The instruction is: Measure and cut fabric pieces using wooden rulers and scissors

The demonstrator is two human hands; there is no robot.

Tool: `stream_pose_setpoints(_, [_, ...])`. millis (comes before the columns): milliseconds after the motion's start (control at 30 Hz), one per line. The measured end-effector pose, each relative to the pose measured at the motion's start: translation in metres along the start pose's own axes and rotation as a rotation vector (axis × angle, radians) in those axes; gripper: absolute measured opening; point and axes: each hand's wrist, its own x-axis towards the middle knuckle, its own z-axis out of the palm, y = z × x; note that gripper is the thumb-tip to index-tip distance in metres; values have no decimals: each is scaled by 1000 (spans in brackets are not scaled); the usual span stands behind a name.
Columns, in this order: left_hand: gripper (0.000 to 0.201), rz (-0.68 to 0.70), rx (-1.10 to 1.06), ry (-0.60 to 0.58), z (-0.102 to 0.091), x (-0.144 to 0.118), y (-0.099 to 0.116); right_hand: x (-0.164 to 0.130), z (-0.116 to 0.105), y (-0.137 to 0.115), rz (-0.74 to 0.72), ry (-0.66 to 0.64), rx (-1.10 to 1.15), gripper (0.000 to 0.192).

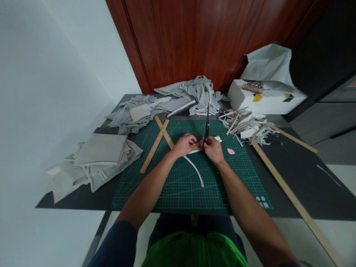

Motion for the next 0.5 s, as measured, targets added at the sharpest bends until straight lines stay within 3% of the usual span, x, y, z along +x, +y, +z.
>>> stream_pose_setpoints(100, [9, 82, 142, 93, -5, -1, 1, -1, -5, 1, -44, 13, -142, 15])
stream_pose_setpoints(233, [24, 149, 243, 205, -10, -1, -5, -2, -8, -2, -47, -50, -283, 9])
stream_pose_setpoints(400, [41, 187, 304, -36, -12, -4, -7, -3, -7, -10, -63, -59, -478, 8])
stream_pose_setpoints(500, [32, 183, 456, -125, -17, -7, -1, -4, -6, -14, -69, -80, -555, 7])
